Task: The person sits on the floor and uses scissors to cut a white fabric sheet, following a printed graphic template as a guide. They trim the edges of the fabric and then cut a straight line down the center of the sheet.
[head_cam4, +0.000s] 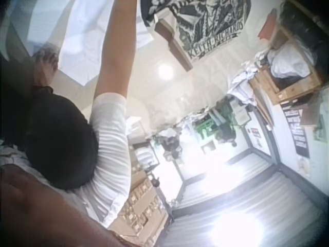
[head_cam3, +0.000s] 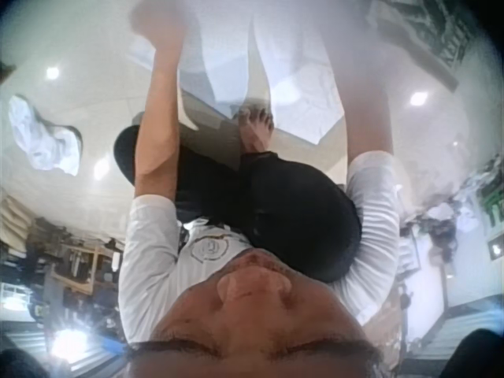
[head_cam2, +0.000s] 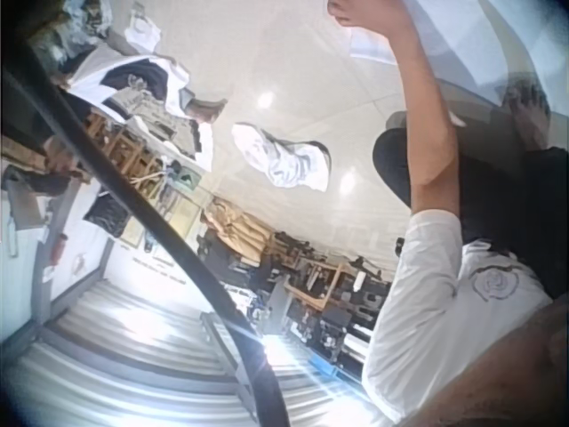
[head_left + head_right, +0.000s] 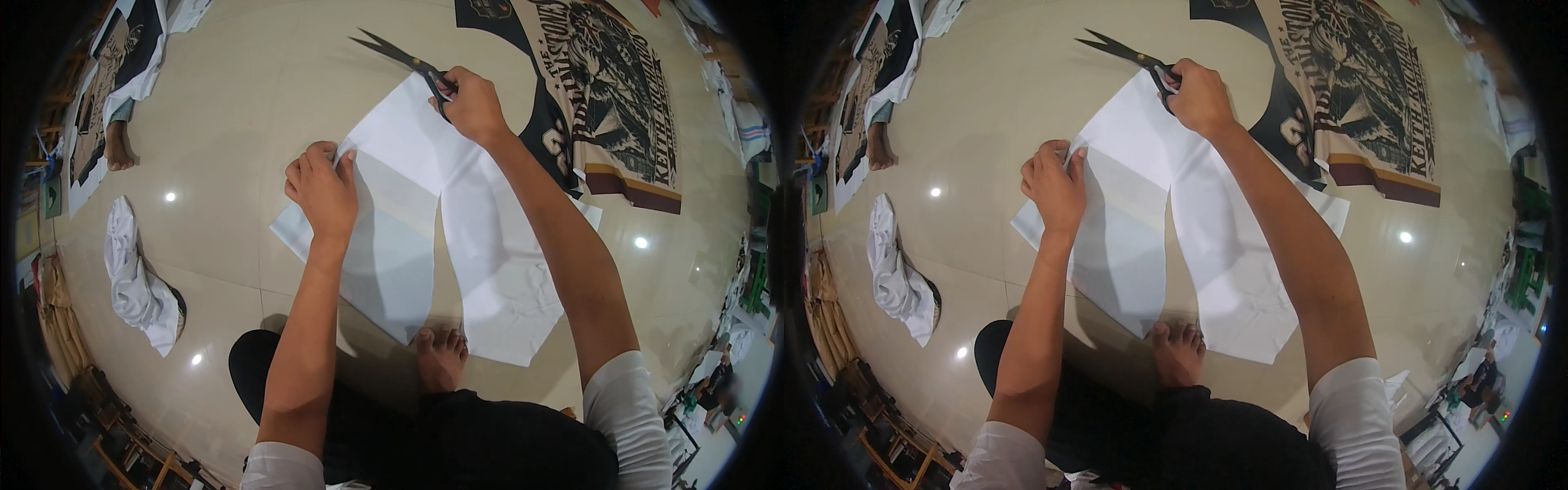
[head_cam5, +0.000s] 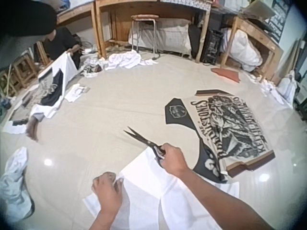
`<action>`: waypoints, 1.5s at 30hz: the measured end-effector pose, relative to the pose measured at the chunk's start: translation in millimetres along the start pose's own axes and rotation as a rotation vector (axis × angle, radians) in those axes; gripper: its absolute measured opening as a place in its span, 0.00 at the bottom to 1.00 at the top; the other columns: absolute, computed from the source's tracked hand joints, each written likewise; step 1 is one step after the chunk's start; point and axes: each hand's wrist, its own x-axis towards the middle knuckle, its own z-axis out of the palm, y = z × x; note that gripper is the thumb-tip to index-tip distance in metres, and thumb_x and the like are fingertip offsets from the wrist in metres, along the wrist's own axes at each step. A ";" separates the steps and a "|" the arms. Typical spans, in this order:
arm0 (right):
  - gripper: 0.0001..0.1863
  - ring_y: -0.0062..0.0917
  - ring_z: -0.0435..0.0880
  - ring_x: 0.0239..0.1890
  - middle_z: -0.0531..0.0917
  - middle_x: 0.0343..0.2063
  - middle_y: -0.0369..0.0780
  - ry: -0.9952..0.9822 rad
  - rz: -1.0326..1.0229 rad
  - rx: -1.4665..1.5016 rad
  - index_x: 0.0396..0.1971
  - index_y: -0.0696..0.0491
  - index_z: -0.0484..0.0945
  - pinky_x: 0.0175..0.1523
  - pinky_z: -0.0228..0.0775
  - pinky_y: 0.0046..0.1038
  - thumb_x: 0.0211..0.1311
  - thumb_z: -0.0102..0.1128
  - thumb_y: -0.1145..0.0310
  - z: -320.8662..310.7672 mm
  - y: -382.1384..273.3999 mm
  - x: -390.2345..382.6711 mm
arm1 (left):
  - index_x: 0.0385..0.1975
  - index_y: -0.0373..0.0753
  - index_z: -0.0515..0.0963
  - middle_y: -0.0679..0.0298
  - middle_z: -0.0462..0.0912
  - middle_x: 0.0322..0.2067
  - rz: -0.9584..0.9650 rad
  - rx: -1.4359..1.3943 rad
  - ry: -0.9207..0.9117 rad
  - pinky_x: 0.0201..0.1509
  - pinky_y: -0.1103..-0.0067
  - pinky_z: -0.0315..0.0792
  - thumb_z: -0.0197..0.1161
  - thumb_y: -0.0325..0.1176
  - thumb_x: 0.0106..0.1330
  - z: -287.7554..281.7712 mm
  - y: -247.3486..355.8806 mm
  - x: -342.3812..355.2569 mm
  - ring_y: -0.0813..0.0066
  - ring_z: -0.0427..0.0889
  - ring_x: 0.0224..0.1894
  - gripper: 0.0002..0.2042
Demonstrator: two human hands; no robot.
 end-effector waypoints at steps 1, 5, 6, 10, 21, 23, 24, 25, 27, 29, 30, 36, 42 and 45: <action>0.22 0.36 0.91 0.40 0.92 0.39 0.45 -0.026 -0.003 -0.015 0.47 0.60 0.85 0.51 0.82 0.35 0.59 0.85 0.65 -1.5 -2.9 2.5 | 0.53 0.41 0.81 0.61 0.82 0.50 -0.038 -0.005 -0.044 0.67 0.53 0.63 0.71 0.44 0.76 -1.7 0.6 3.2 0.50 0.73 0.63 0.16; 0.20 0.34 0.90 0.39 0.92 0.39 0.45 -0.068 0.023 -0.029 0.48 0.60 0.85 0.50 0.81 0.34 0.61 0.82 0.67 -7.0 -13.6 2.4 | 0.48 0.42 0.83 0.63 0.86 0.47 -0.104 -0.026 -0.123 0.65 0.55 0.63 0.73 0.43 0.75 -10.5 3.8 14.2 0.54 0.76 0.60 0.13; 0.20 0.33 0.90 0.40 0.92 0.39 0.45 -0.063 0.025 -0.018 0.48 0.60 0.85 0.50 0.81 0.34 0.61 0.82 0.66 -8.8 -15.4 1.4 | 0.47 0.42 0.84 0.64 0.87 0.46 -0.113 -0.032 -0.143 0.65 0.56 0.63 0.73 0.44 0.75 -12.8 4.4 17.4 0.56 0.78 0.59 0.13; 0.20 0.35 0.91 0.41 0.92 0.40 0.46 -0.035 0.063 0.076 0.49 0.59 0.86 0.51 0.81 0.36 0.60 0.81 0.66 -13.1 -20.6 0.7 | 0.45 0.44 0.86 0.67 0.92 0.41 -0.153 -0.134 -0.246 0.63 0.62 0.63 0.73 0.44 0.75 -20.6 3.7 29.6 0.67 0.87 0.47 0.11; 0.21 0.36 0.90 0.42 0.91 0.41 0.48 -0.035 0.098 0.077 0.49 0.60 0.85 0.51 0.80 0.36 0.61 0.82 0.66 -3.6 -22.9 3.5 | 0.39 0.43 0.88 0.68 0.92 0.31 -0.227 -0.225 -0.215 0.59 0.66 0.61 0.71 0.37 0.75 -16.0 0.3 34.5 0.69 0.87 0.35 0.06; 0.21 0.38 0.90 0.41 0.91 0.41 0.48 -0.007 0.091 0.009 0.50 0.60 0.85 0.50 0.80 0.37 0.61 0.82 0.66 1.4 -23.1 3.5 | 0.41 0.43 0.88 0.68 0.93 0.36 -0.235 -0.232 -0.231 0.60 0.64 0.63 0.71 0.36 0.75 -15.9 -1.5 35.7 0.67 0.87 0.41 0.05; 0.20 0.41 0.91 0.43 0.91 0.41 0.50 0.008 0.070 0.036 0.51 0.59 0.85 0.52 0.81 0.38 0.60 0.79 0.69 3.2 -22.5 3.5 | 0.42 0.43 0.88 0.68 0.93 0.39 -0.247 -0.226 -0.255 0.60 0.63 0.64 0.70 0.36 0.76 -16.0 -1.7 35.3 0.66 0.87 0.44 0.05; 0.20 0.45 0.91 0.45 0.92 0.42 0.51 0.014 0.078 0.054 0.51 0.59 0.85 0.54 0.82 0.40 0.58 0.75 0.72 5.3 -21.8 3.2 | 0.47 0.42 0.86 0.64 0.92 0.45 -0.210 -0.162 -0.203 0.63 0.60 0.65 0.70 0.36 0.76 -15.3 -0.4 33.1 0.63 0.85 0.51 0.07; 0.21 0.48 0.92 0.47 0.92 0.42 0.52 0.033 0.071 0.073 0.52 0.59 0.85 0.56 0.82 0.41 0.57 0.72 0.76 8.5 -19.4 2.1 | 0.57 0.40 0.84 0.57 0.88 0.58 -0.132 -0.018 -0.099 0.69 0.53 0.67 0.70 0.36 0.76 -11.9 6.7 22.6 0.55 0.81 0.65 0.14; 0.21 0.49 0.92 0.47 0.92 0.42 0.52 0.062 0.050 0.075 0.52 0.59 0.85 0.56 0.82 0.42 0.56 0.72 0.76 12.8 -16.7 0.1 | 0.67 0.36 0.75 0.50 0.77 0.69 0.122 -0.041 -0.003 0.76 0.49 0.62 0.67 0.34 0.77 -1.5 22.1 7.5 0.45 0.69 0.74 0.22; 0.21 0.49 0.91 0.47 0.92 0.42 0.52 0.093 0.014 0.077 0.52 0.59 0.85 0.57 0.82 0.42 0.56 0.73 0.76 15.5 -15.4 -1.1 | 0.72 0.35 0.71 0.46 0.71 0.75 0.213 -0.034 -0.002 0.79 0.46 0.59 0.66 0.33 0.77 4.4 30.2 -1.3 0.40 0.63 0.79 0.26; 0.21 0.50 0.90 0.49 0.91 0.45 0.51 0.214 -0.082 0.067 0.51 0.58 0.83 0.57 0.81 0.46 0.55 0.73 0.75 29.7 -8.8 -8.4 | 0.84 0.31 0.53 0.40 0.51 0.84 0.282 0.018 -0.295 0.86 0.42 0.43 0.51 0.44 0.85 30.5 65.9 -53.9 0.34 0.46 0.86 0.35; 0.19 0.49 0.90 0.51 0.91 0.46 0.50 0.261 -0.166 0.050 0.49 0.57 0.81 0.56 0.81 0.45 0.57 0.73 0.78 32.5 -3.6 -12.1 | 0.85 0.33 0.51 0.40 0.47 0.85 0.228 0.024 -0.305 0.86 0.42 0.37 0.45 0.48 0.87 24.0 54.8 -68.3 0.32 0.42 0.86 0.35; 0.19 0.49 0.89 0.50 0.91 0.46 0.49 0.282 -0.205 0.077 0.49 0.56 0.80 0.56 0.81 0.44 0.57 0.73 0.79 33.5 -2.4 -8.7 | 0.85 0.34 0.51 0.41 0.47 0.85 0.225 0.072 -0.264 0.86 0.41 0.37 0.46 0.47 0.86 21.3 48.2 -67.7 0.32 0.41 0.86 0.35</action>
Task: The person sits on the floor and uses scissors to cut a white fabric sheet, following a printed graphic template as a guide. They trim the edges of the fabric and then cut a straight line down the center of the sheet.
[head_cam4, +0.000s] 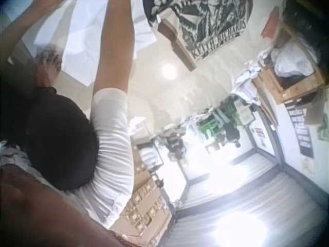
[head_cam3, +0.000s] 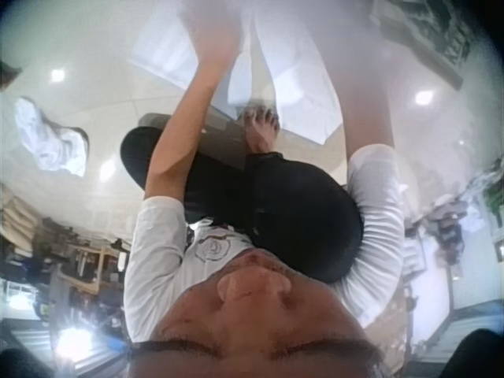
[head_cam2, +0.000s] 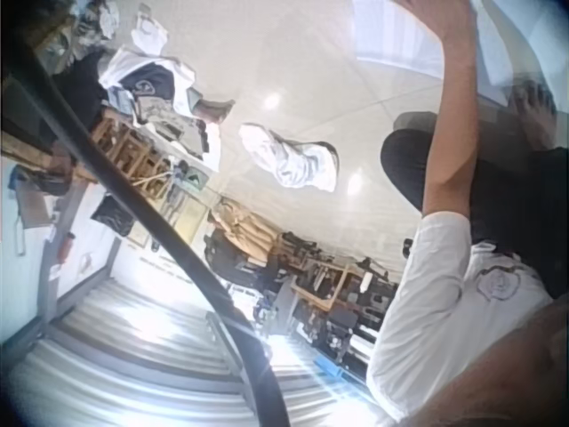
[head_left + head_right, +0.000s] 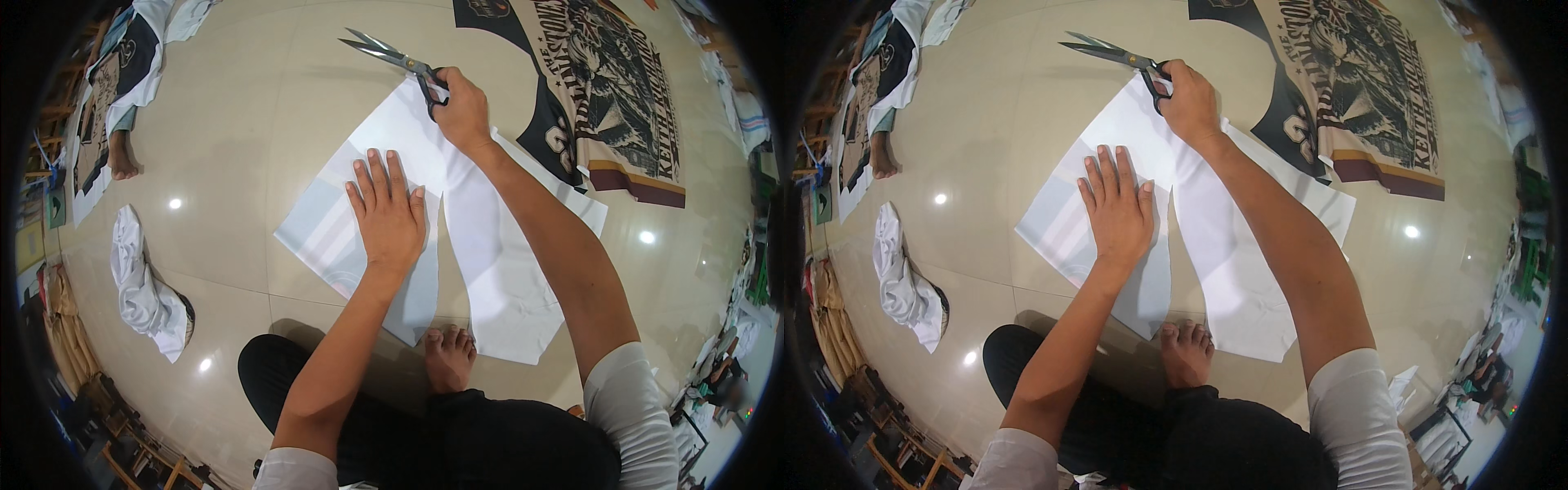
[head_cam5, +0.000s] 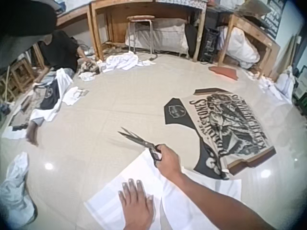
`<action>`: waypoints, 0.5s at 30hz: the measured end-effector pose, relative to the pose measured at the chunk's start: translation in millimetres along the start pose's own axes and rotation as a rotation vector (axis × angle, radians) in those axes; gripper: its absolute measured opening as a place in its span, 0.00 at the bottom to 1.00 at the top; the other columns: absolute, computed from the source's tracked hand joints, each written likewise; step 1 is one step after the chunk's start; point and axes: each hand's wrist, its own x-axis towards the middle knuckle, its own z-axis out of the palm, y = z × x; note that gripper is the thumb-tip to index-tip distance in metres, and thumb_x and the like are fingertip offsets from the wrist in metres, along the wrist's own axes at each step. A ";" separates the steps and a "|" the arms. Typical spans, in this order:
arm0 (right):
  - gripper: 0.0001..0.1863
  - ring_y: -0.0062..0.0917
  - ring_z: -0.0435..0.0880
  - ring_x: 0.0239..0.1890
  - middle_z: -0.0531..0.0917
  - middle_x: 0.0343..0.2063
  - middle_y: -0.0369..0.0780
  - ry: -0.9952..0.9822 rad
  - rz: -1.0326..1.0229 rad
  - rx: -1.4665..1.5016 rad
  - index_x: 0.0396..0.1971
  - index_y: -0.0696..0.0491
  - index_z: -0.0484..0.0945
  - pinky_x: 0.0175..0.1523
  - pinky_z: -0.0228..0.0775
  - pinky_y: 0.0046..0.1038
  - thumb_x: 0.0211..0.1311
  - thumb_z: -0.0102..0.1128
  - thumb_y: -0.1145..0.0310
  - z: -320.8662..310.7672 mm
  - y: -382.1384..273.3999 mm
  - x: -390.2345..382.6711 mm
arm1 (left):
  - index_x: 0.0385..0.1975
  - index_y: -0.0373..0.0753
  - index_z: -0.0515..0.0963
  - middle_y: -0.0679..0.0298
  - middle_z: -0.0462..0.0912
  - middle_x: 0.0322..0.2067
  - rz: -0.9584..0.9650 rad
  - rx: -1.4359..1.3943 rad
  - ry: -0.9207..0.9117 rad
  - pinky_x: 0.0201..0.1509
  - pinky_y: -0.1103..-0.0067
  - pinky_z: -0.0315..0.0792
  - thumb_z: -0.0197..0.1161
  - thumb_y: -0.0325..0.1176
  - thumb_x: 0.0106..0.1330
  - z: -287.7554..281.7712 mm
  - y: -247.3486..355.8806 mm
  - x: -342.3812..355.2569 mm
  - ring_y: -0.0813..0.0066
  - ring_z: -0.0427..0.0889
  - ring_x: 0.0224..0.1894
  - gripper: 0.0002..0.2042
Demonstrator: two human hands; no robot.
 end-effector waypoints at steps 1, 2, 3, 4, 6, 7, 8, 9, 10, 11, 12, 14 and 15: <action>0.20 0.49 0.89 0.50 0.91 0.46 0.49 0.007 -0.007 0.007 0.49 0.56 0.80 0.56 0.81 0.45 0.57 0.74 0.79 1.0 0.6 1.4 | 0.85 0.35 0.51 0.41 0.47 0.85 0.010 0.004 0.019 0.86 0.40 0.37 0.46 0.48 0.86 -0.3 -1.6 0.1 0.32 0.41 0.87 0.35; 0.20 0.49 0.89 0.50 0.90 0.45 0.49 0.007 0.010 0.008 0.49 0.56 0.81 0.56 0.81 0.45 0.56 0.74 0.79 1.7 1.3 2.2 | 0.86 0.35 0.51 0.41 0.47 0.85 0.008 0.010 0.017 0.86 0.40 0.36 0.46 0.48 0.86 -0.5 -2.9 0.3 0.32 0.41 0.87 0.35; 0.20 0.49 0.89 0.50 0.90 0.46 0.49 0.015 -0.013 0.021 0.49 0.56 0.81 0.56 0.81 0.45 0.56 0.74 0.79 2.4 1.8 2.7 | 0.86 0.36 0.51 0.41 0.47 0.85 0.001 0.013 -0.002 0.85 0.39 0.36 0.47 0.48 0.86 -0.6 -3.9 0.4 0.32 0.41 0.87 0.35; 0.20 0.49 0.89 0.51 0.90 0.46 0.49 0.015 -0.011 0.026 0.49 0.56 0.81 0.56 0.81 0.45 0.56 0.74 0.79 3.0 2.3 3.2 | 0.86 0.36 0.51 0.41 0.47 0.85 0.005 0.022 0.013 0.85 0.38 0.36 0.47 0.48 0.86 -1.0 -5.0 0.1 0.32 0.41 0.87 0.36; 0.20 0.49 0.89 0.51 0.90 0.46 0.49 0.014 -0.015 0.024 0.49 0.56 0.81 0.56 0.81 0.45 0.55 0.74 0.79 3.2 3.5 3.5 | 0.86 0.36 0.51 0.41 0.47 0.85 0.004 0.030 0.005 0.85 0.37 0.35 0.47 0.49 0.85 -1.7 -6.6 -1.7 0.32 0.40 0.87 0.36; 0.21 0.49 0.89 0.51 0.90 0.46 0.49 0.011 -0.021 0.018 0.49 0.56 0.81 0.56 0.81 0.45 0.55 0.74 0.79 3.0 4.2 3.8 | 0.86 0.36 0.52 0.41 0.47 0.85 -0.005 0.023 0.009 0.84 0.36 0.35 0.48 0.49 0.85 -1.8 -6.9 -3.1 0.32 0.40 0.87 0.36; 0.21 0.49 0.89 0.51 0.90 0.46 0.49 -0.003 0.004 0.003 0.49 0.56 0.81 0.56 0.81 0.45 0.54 0.74 0.79 2.8 4.6 3.5 | 0.86 0.37 0.52 0.42 0.47 0.86 -0.016 0.015 0.013 0.84 0.36 0.35 0.48 0.50 0.85 -2.3 -7.5 -5.2 0.31 0.40 0.87 0.36; 0.21 0.49 0.89 0.51 0.90 0.46 0.49 0.005 -0.030 0.008 0.49 0.56 0.81 0.56 0.80 0.45 0.54 0.74 0.79 2.7 4.8 3.1 | 0.86 0.37 0.52 0.42 0.47 0.86 -0.043 0.013 -0.012 0.84 0.35 0.35 0.49 0.50 0.85 -2.9 -8.2 -7.5 0.31 0.40 0.87 0.36; 0.21 0.49 0.89 0.51 0.90 0.47 0.49 0.002 -0.034 0.003 0.50 0.56 0.81 0.56 0.80 0.45 0.54 0.74 0.79 2.5 5.0 3.2 | 0.86 0.37 0.52 0.42 0.47 0.86 -0.037 0.024 0.010 0.84 0.35 0.34 0.48 0.51 0.85 -3.5 -8.9 -9.8 0.31 0.39 0.86 0.37; 0.21 0.49 0.89 0.51 0.90 0.47 0.49 -0.006 -0.026 -0.006 0.50 0.56 0.81 0.56 0.80 0.45 0.54 0.74 0.79 2.4 5.1 3.0 | 0.86 0.37 0.51 0.41 0.46 0.86 -0.045 0.039 0.004 0.84 0.35 0.34 0.48 0.51 0.85 -4.0 -9.7 -12.2 0.30 0.39 0.86 0.37; 0.21 0.49 0.89 0.51 0.90 0.47 0.49 -0.001 -0.036 -0.003 0.50 0.56 0.81 0.56 0.80 0.45 0.54 0.74 0.79 2.6 5.1 3.0 | 0.86 0.37 0.50 0.41 0.46 0.86 -0.054 0.055 -0.003 0.84 0.35 0.33 0.47 0.52 0.85 -4.6 -10.7 -14.5 0.29 0.39 0.86 0.37; 0.21 0.49 0.89 0.51 0.90 0.47 0.49 -0.012 -0.011 -0.015 0.50 0.57 0.81 0.57 0.80 0.45 0.54 0.74 0.79 3.0 5.1 2.5 | 0.86 0.37 0.50 0.41 0.45 0.86 -0.067 0.073 -0.011 0.84 0.35 0.32 0.47 0.54 0.85 -5.7 -13.5 -18.5 0.29 0.38 0.86 0.38; 0.21 0.49 0.89 0.51 0.90 0.46 0.50 -0.005 -0.023 -0.011 0.49 0.57 0.81 0.56 0.80 0.45 0.54 0.74 0.79 3.4 5.2 2.7 | 0.86 0.37 0.50 0.41 0.45 0.86 -0.073 0.081 -0.014 0.84 0.35 0.32 0.47 0.55 0.85 -6.2 -15.0 -20.3 0.29 0.37 0.86 0.39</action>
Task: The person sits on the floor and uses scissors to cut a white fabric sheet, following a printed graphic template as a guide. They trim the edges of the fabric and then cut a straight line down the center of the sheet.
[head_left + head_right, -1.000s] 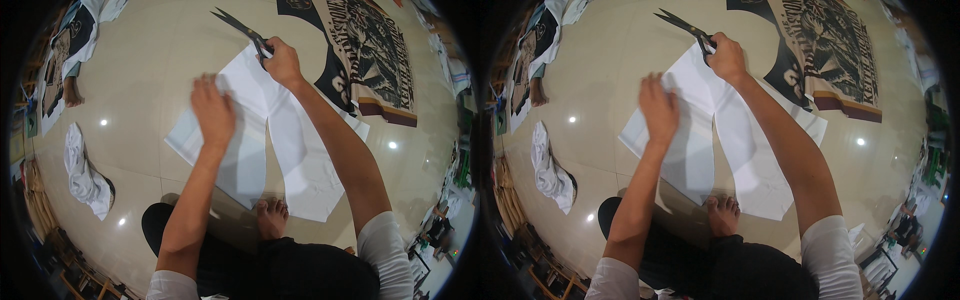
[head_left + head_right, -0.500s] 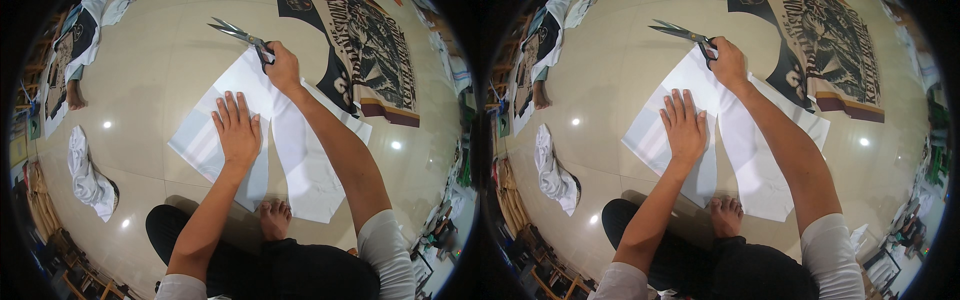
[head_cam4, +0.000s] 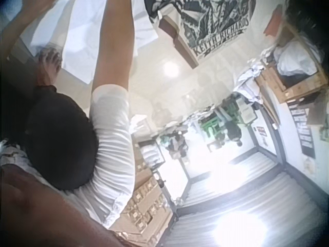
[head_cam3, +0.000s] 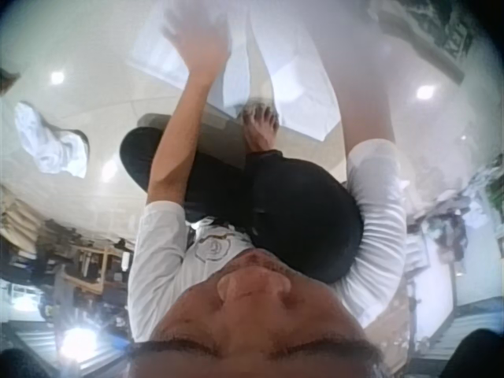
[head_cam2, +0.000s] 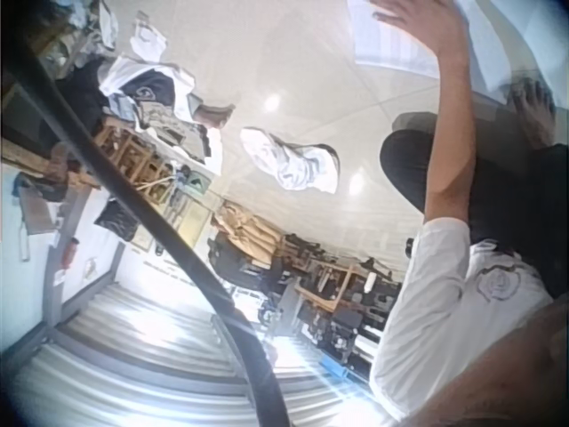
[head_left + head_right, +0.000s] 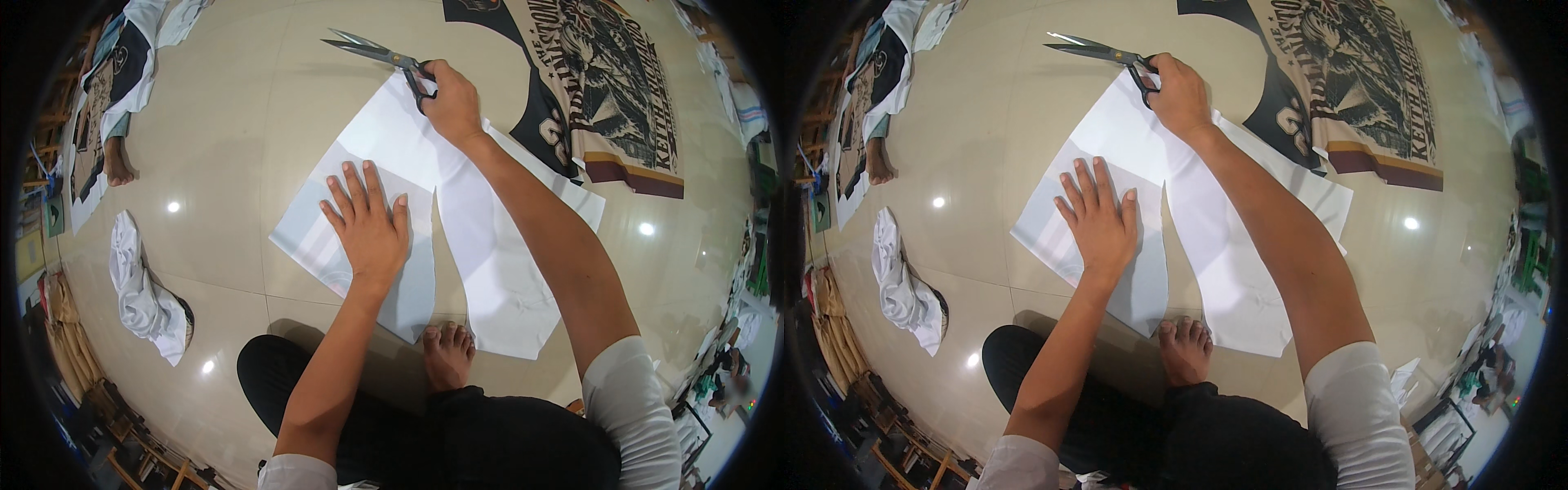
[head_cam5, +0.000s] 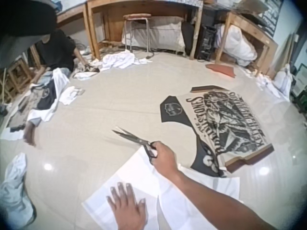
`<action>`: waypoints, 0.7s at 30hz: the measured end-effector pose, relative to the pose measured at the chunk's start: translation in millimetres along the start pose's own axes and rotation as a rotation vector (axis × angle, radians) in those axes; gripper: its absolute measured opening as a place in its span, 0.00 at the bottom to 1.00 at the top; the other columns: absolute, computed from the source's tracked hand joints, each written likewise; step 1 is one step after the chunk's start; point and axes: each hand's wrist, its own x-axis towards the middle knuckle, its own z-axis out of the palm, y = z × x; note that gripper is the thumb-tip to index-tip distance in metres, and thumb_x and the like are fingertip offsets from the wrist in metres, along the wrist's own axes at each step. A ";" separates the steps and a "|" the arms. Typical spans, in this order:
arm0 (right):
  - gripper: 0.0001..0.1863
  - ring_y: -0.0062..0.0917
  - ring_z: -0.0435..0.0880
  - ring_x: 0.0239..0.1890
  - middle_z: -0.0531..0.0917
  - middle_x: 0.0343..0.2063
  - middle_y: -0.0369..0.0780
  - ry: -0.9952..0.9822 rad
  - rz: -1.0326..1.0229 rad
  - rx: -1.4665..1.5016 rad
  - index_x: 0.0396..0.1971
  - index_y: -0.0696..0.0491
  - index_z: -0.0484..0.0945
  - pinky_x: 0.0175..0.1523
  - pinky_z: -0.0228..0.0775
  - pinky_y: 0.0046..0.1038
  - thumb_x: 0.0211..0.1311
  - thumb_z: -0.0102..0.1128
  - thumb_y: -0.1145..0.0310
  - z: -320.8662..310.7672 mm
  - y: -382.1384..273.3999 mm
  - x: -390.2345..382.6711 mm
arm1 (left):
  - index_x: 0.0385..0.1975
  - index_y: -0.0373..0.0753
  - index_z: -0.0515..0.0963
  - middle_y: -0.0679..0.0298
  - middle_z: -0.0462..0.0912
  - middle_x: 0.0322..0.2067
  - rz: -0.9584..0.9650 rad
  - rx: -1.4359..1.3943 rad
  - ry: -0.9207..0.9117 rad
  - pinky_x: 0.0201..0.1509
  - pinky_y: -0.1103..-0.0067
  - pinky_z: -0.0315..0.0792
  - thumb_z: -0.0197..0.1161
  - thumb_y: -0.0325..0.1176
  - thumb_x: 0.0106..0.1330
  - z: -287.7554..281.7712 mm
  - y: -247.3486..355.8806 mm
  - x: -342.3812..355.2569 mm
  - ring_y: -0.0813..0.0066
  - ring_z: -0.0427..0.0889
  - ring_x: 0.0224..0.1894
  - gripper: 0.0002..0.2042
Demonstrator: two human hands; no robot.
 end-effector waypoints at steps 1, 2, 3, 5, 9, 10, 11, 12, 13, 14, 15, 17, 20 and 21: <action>0.21 0.49 0.89 0.51 0.90 0.46 0.50 -0.002 0.007 -0.002 0.49 0.57 0.81 0.56 0.81 0.45 0.54 0.74 0.79 0.4 0.1 0.2 | 0.86 0.37 0.50 0.41 0.44 0.86 -0.012 0.007 0.003 0.84 0.35 0.32 0.47 0.56 0.85 -0.3 -1.5 -1.6 0.29 0.36 0.87 0.40; 0.21 0.49 0.89 0.51 0.90 0.46 0.50 -0.006 0.026 -0.008 0.49 0.57 0.81 0.56 0.81 0.45 0.54 0.75 0.79 1.2 -0.1 1.0 | 0.86 0.37 0.49 0.41 0.44 0.86 -0.023 0.013 0.009 0.84 0.36 0.31 0.47 0.56 0.84 -0.6 -3.1 -2.8 0.30 0.36 0.87 0.40; 0.20 0.48 0.90 0.50 0.91 0.46 0.50 0.013 -0.010 0.003 0.49 0.58 0.81 0.55 0.82 0.43 0.56 0.77 0.76 1.6 0.0 2.0 | 0.86 0.36 0.49 0.42 0.43 0.86 -0.053 0.024 -0.023 0.84 0.36 0.31 0.48 0.57 0.84 -0.7 -4.3 -3.8 0.30 0.35 0.87 0.41; 0.21 0.45 0.92 0.49 0.92 0.46 0.49 0.012 -0.003 0.001 0.50 0.59 0.82 0.53 0.83 0.38 0.61 0.81 0.70 2.0 0.6 4.2 | 0.86 0.36 0.49 0.42 0.43 0.86 -0.030 -0.001 0.014 0.84 0.35 0.30 0.48 0.58 0.83 -0.4 -6.0 -4.7 0.29 0.34 0.87 0.42; 0.21 0.46 0.92 0.49 0.91 0.46 0.51 -0.020 -0.001 0.067 0.50 0.60 0.82 0.54 0.83 0.40 0.60 0.80 0.71 -2.1 5.2 7.1 | 0.86 0.35 0.49 0.42 0.43 0.86 -0.048 0.008 -0.001 0.83 0.34 0.30 0.49 0.59 0.83 1.7 -4.4 -4.3 0.27 0.34 0.86 0.43; 0.21 0.48 0.90 0.50 0.90 0.46 0.51 -0.033 0.004 0.077 0.50 0.60 0.81 0.56 0.82 0.42 0.57 0.77 0.76 -3.1 6.5 7.8 | 0.86 0.35 0.49 0.42 0.43 0.86 -0.044 0.005 0.022 0.83 0.34 0.30 0.49 0.59 0.83 1.7 -3.7 -4.0 0.27 0.34 0.86 0.43; 0.21 0.51 0.89 0.51 0.90 0.47 0.52 -0.047 0.030 0.092 0.49 0.59 0.81 0.57 0.81 0.45 0.54 0.74 0.81 -4.2 7.7 8.2 | 0.86 0.35 0.49 0.42 0.43 0.86 -0.050 0.005 0.021 0.83 0.33 0.30 0.49 0.59 0.83 1.7 -2.4 -3.6 0.26 0.34 0.86 0.43; 0.21 0.51 0.89 0.51 0.89 0.47 0.53 -0.041 0.007 0.090 0.50 0.59 0.81 0.58 0.81 0.45 0.54 0.74 0.81 -4.5 8.3 8.4 | 0.86 0.35 0.49 0.42 0.43 0.86 -0.069 0.007 -0.012 0.83 0.33 0.30 0.49 0.59 0.83 1.3 -1.4 -3.0 0.26 0.34 0.86 0.43; 0.22 0.51 0.89 0.51 0.89 0.47 0.53 -0.040 0.004 0.091 0.50 0.59 0.81 0.58 0.81 0.45 0.54 0.74 0.81 -4.7 8.7 8.2 | 0.86 0.35 0.49 0.42 0.43 0.86 -0.042 0.006 0.016 0.83 0.33 0.31 0.49 0.60 0.83 0.8 -0.2 -2.8 0.26 0.34 0.86 0.43; 0.22 0.51 0.89 0.52 0.89 0.47 0.53 -0.056 0.027 0.088 0.50 0.59 0.81 0.58 0.81 0.45 0.54 0.74 0.82 -5.0 8.9 8.3 | 0.86 0.35 0.49 0.41 0.44 0.86 -0.031 0.007 0.013 0.83 0.33 0.31 0.49 0.60 0.83 0.3 1.2 -2.9 0.26 0.34 0.86 0.43; 0.22 0.52 0.89 0.52 0.89 0.47 0.53 -0.046 0.000 0.087 0.50 0.59 0.81 0.58 0.81 0.46 0.54 0.74 0.82 -4.9 8.5 8.3 | 0.86 0.36 0.49 0.41 0.44 0.86 -0.019 0.007 0.019 0.82 0.32 0.31 0.49 0.60 0.83 -0.3 2.3 -3.4 0.26 0.34 0.86 0.43; 0.23 0.52 0.88 0.52 0.89 0.47 0.53 -0.073 0.036 0.073 0.51 0.59 0.80 0.59 0.80 0.46 0.54 0.74 0.82 -5.6 6.6 9.6 | 0.86 0.36 0.50 0.41 0.44 0.86 0.001 0.013 -0.006 0.82 0.32 0.32 0.50 0.60 0.83 -0.8 5.0 -4.7 0.26 0.35 0.86 0.43; 0.21 0.53 0.88 0.52 0.89 0.47 0.53 -0.085 0.084 0.071 0.49 0.59 0.81 0.58 0.80 0.46 0.54 0.78 0.78 -10.1 -1.3 12.9 | 0.86 0.36 0.50 0.41 0.45 0.86 0.016 -0.007 -0.016 0.82 0.32 0.32 0.51 0.61 0.82 -1.3 7.1 -6.8 0.27 0.35 0.86 0.44; 0.21 0.51 0.88 0.50 0.89 0.46 0.52 -0.017 -0.009 0.071 0.48 0.59 0.82 0.57 0.80 0.45 0.56 0.79 0.76 -14.0 -5.1 13.3 | 0.86 0.37 0.51 0.41 0.45 0.86 0.009 -0.018 -0.034 0.82 0.32 0.32 0.51 0.61 0.82 -1.3 7.4 -7.1 0.27 0.35 0.86 0.44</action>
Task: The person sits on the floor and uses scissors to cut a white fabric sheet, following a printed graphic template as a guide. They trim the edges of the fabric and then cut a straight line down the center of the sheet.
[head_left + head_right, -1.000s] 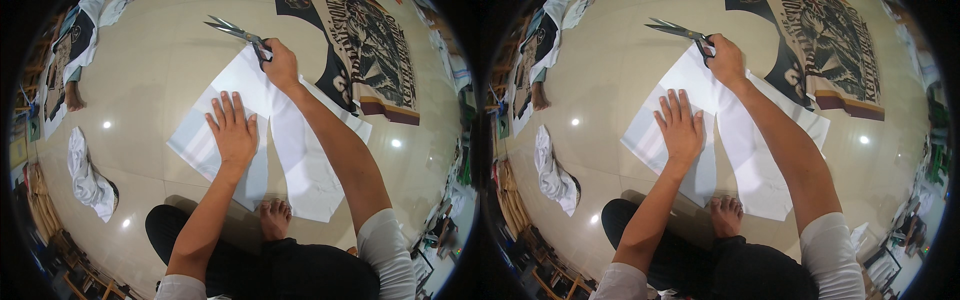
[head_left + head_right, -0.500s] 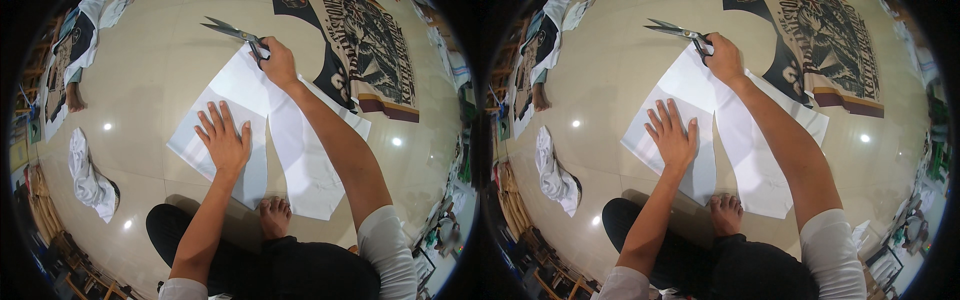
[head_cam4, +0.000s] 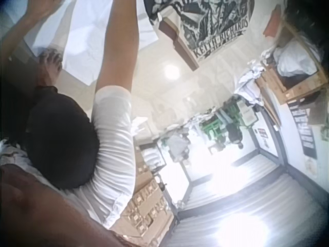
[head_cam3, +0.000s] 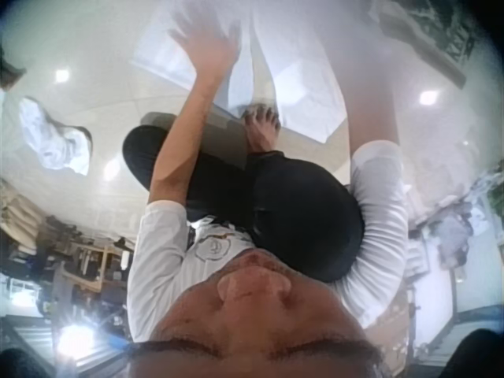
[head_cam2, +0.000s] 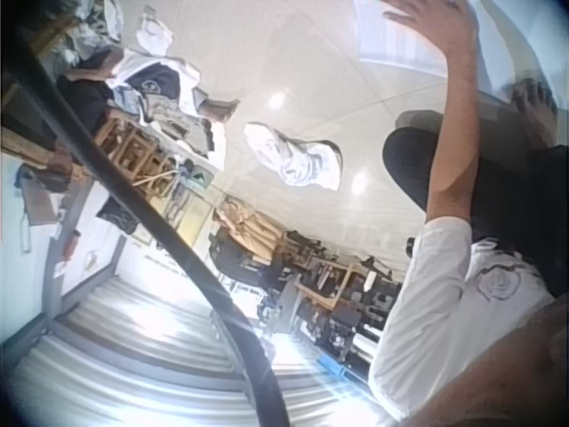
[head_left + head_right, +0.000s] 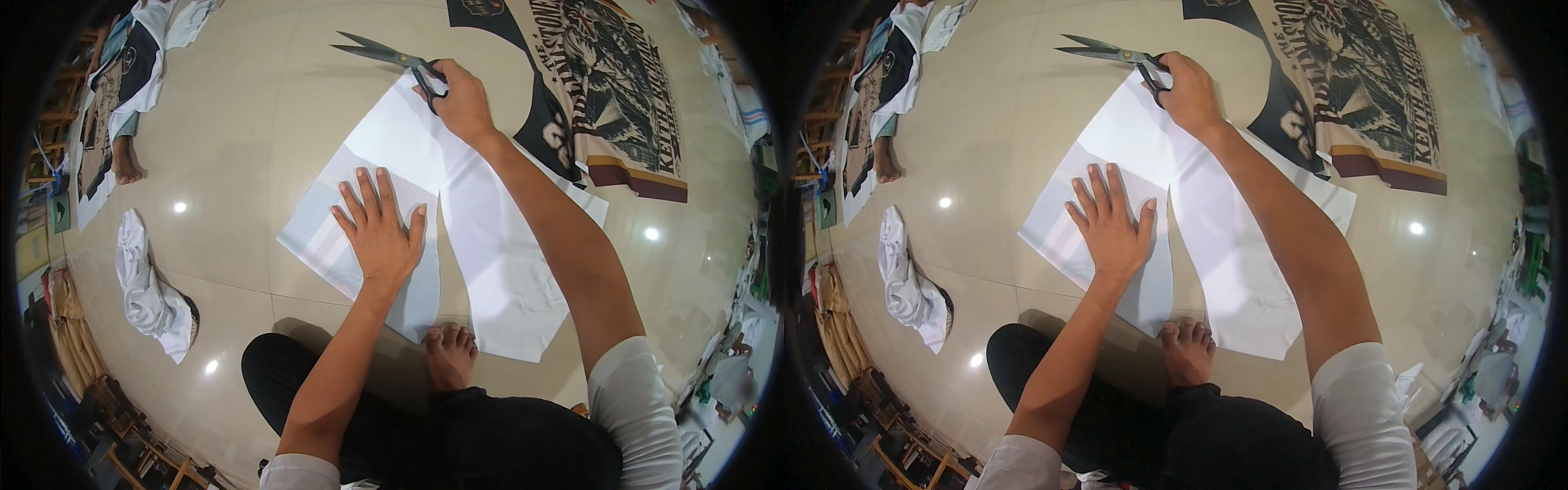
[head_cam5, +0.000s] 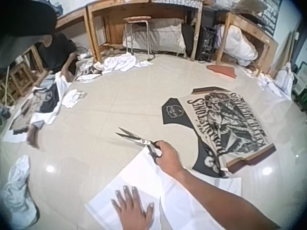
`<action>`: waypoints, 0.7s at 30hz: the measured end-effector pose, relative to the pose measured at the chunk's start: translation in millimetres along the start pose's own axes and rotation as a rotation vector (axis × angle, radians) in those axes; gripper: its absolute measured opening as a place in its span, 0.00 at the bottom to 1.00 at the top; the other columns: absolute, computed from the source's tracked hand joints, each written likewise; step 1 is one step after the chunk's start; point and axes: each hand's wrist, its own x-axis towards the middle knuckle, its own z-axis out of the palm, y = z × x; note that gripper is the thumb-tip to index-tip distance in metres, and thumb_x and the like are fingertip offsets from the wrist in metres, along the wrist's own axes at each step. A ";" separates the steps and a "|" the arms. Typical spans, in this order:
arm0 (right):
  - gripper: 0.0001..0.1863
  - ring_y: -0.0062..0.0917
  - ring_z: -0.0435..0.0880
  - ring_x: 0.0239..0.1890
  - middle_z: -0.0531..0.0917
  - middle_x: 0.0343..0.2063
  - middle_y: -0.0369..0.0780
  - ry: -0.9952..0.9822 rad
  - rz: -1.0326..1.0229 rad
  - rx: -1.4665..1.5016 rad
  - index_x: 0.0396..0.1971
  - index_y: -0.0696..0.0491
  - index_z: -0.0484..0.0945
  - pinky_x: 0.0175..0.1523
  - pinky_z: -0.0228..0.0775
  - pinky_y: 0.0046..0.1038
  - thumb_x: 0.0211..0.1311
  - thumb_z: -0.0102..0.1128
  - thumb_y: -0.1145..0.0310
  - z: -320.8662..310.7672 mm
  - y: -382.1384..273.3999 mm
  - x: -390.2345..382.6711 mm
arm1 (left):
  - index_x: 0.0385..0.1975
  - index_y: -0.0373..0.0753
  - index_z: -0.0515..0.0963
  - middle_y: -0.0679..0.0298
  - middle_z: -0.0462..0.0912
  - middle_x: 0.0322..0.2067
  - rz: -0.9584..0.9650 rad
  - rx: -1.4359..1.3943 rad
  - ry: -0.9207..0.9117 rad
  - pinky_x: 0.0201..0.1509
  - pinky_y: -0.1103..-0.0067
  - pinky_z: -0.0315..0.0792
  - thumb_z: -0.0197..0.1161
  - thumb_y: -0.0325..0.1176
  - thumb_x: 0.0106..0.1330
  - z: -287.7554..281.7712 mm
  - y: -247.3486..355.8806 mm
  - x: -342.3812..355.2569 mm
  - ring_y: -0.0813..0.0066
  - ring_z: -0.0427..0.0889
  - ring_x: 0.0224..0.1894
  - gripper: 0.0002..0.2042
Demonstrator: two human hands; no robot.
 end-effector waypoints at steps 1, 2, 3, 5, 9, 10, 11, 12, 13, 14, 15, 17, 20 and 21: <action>0.21 0.49 0.89 0.49 0.89 0.45 0.51 0.041 -0.031 -0.014 0.48 0.59 0.82 0.55 0.81 0.43 0.57 0.81 0.74 -6.0 -4.5 -1.3 | 0.86 0.37 0.51 0.41 0.45 0.86 0.013 0.004 0.019 0.82 0.32 0.32 0.51 0.62 0.81 0.1 0.1 0.3 0.27 0.36 0.86 0.44; 0.21 0.47 0.89 0.47 0.90 0.44 0.50 0.075 -0.045 -0.026 0.47 0.59 0.82 0.53 0.81 0.42 0.58 0.83 0.71 -12.9 -10.0 -4.6 | 0.86 0.37 0.51 0.41 0.45 0.86 0.015 0.007 0.019 0.82 0.32 0.32 0.52 0.62 0.81 -0.1 -0.1 0.1 0.27 0.36 0.86 0.44; 0.21 0.42 0.89 0.43 0.89 0.41 0.48 0.078 -0.044 0.020 0.46 0.59 0.83 0.50 0.81 0.39 0.59 0.84 0.68 -21.7 -16.0 -11.1 | 0.86 0.36 0.51 0.41 0.45 0.86 -0.001 0.011 -0.003 0.82 0.32 0.32 0.53 0.62 0.81 -0.5 -0.5 -0.3 0.28 0.36 0.86 0.45; 0.22 0.32 0.88 0.36 0.89 0.35 0.44 0.077 -0.029 0.119 0.43 0.58 0.84 0.43 0.79 0.33 0.60 0.86 0.61 -47.7 -27.2 -33.6 | 0.86 0.36 0.51 0.40 0.46 0.85 0.009 0.016 0.035 0.82 0.32 0.33 0.53 0.62 0.80 -0.7 -0.5 -0.4 0.28 0.38 0.86 0.45; 0.20 0.14 0.79 0.27 0.82 0.23 0.33 -0.438 0.521 0.369 0.32 0.56 0.83 0.33 0.70 0.24 0.66 0.82 0.55 -117.2 -42.4 -113.8 | 0.86 0.36 0.53 0.40 0.48 0.85 0.007 -0.004 0.061 0.82 0.31 0.36 0.54 0.62 0.79 -0.1 1.3 -1.0 0.27 0.40 0.86 0.45; 0.19 0.14 0.79 0.27 0.82 0.23 0.32 -0.581 0.654 0.331 0.30 0.56 0.82 0.32 0.70 0.24 0.69 0.79 0.56 -131.8 -42.6 -133.1 | 0.85 0.35 0.53 0.40 0.49 0.85 0.007 0.002 0.062 0.82 0.31 0.37 0.54 0.61 0.79 0.4 1.4 -0.8 0.27 0.41 0.86 0.45; 0.19 0.13 0.78 0.26 0.81 0.23 0.31 -0.646 0.782 0.420 0.30 0.55 0.82 0.31 0.69 0.21 0.68 0.80 0.57 -143.7 -43.6 -154.7 | 0.85 0.33 0.53 0.41 0.50 0.85 0.009 0.003 0.071 0.82 0.31 0.37 0.54 0.61 0.80 0.7 1.1 -1.5 0.27 0.41 0.86 0.45; 0.19 0.12 0.78 0.25 0.81 0.23 0.30 -0.689 0.855 0.460 0.30 0.55 0.81 0.30 0.67 0.19 0.68 0.80 0.58 -153.1 -44.3 -174.9 | 0.85 0.32 0.54 0.41 0.50 0.85 0.013 0.006 0.081 0.82 0.31 0.38 0.54 0.60 0.80 1.2 0.3 -1.0 0.27 0.42 0.86 0.45; 0.19 0.16 0.82 0.26 0.83 0.25 0.33 -0.825 0.922 0.345 0.34 0.57 0.80 0.33 0.76 0.23 0.67 0.81 0.58 -163.5 -41.2 -188.0 | 0.84 0.31 0.54 0.41 0.51 0.85 0.010 0.002 0.089 0.82 0.31 0.38 0.54 0.60 0.80 1.7 -0.6 -0.4 0.28 0.42 0.86 0.45; 0.20 0.16 0.82 0.25 0.82 0.25 0.33 -0.921 0.966 0.304 0.34 0.56 0.80 0.32 0.76 0.23 0.68 0.80 0.57 -171.4 -38.9 -200.1 | 0.84 0.30 0.54 0.42 0.51 0.85 0.008 -0.002 0.093 0.82 0.32 0.39 0.54 0.60 0.80 2.3 -1.5 -0.3 0.28 0.42 0.86 0.44; 0.20 0.16 0.82 0.24 0.82 0.24 0.33 -0.947 0.954 0.372 0.33 0.56 0.80 0.31 0.75 0.23 0.68 0.80 0.57 -176.9 -37.8 -211.3 | 0.83 0.29 0.54 0.42 0.51 0.84 -0.005 -0.011 0.068 0.82 0.32 0.39 0.53 0.59 0.80 2.9 -1.8 -0.6 0.28 0.42 0.86 0.44; 0.21 0.16 0.82 0.24 0.82 0.24 0.33 -0.972 0.988 0.378 0.32 0.56 0.79 0.30 0.74 0.22 0.68 0.79 0.55 -182.9 -33.9 -222.7 | 0.83 0.27 0.54 0.43 0.52 0.85 0.010 -0.013 0.102 0.82 0.32 0.39 0.53 0.59 0.81 3.6 -2.3 -0.7 0.29 0.42 0.86 0.44; 0.23 0.15 0.79 0.22 0.80 0.21 0.33 -0.941 0.992 0.392 0.30 0.56 0.79 0.28 0.71 0.22 0.68 0.79 0.52 -183.6 -30.1 -223.8 | 0.83 0.27 0.53 0.42 0.51 0.85 0.008 -0.019 0.098 0.83 0.34 0.39 0.52 0.58 0.81 3.5 -2.7 -1.6 0.30 0.42 0.86 0.44; 0.23 0.14 0.77 0.21 0.79 0.20 0.32 -0.930 0.981 0.381 0.29 0.55 0.80 0.28 0.68 0.22 0.68 0.80 0.51 -182.2 -29.3 -221.0 | 0.83 0.27 0.53 0.42 0.51 0.85 0.011 -0.024 0.110 0.83 0.34 0.38 0.52 0.58 0.81 3.5 -2.5 -1.8 0.31 0.42 0.86 0.44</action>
